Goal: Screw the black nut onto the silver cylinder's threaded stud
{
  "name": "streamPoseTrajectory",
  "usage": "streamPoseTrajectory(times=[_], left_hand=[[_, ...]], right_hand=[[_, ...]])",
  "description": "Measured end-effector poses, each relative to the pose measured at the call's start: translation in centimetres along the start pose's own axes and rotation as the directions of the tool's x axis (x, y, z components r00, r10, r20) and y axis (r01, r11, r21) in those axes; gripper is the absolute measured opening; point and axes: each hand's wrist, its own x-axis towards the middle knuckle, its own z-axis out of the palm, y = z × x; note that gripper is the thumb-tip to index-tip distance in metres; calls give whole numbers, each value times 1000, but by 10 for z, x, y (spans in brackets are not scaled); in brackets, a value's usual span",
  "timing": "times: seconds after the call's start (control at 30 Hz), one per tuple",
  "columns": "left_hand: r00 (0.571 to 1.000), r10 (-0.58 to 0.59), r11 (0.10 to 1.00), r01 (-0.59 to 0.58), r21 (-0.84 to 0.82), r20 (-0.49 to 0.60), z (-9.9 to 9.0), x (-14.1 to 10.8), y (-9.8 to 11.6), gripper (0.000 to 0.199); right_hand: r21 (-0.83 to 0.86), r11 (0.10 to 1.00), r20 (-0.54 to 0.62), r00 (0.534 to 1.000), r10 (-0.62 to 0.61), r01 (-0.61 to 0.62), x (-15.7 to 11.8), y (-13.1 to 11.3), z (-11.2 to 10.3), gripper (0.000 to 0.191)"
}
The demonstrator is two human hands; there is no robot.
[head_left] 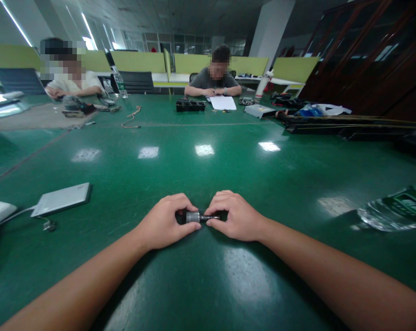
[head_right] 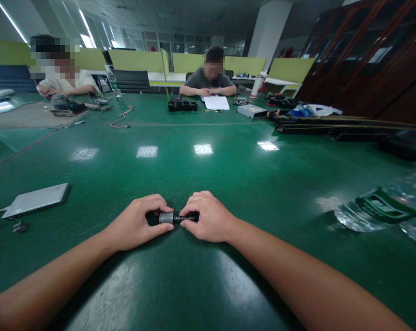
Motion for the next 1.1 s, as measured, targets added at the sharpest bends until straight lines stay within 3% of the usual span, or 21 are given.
streamPoseTrajectory(times=[1.1], left_hand=[[998, -24, 1000, 24, 6, -61, -2, 0, -4, 17]], right_hand=[[-76, 996, -15, 998, 55, -56, 0, 7, -5, 8]])
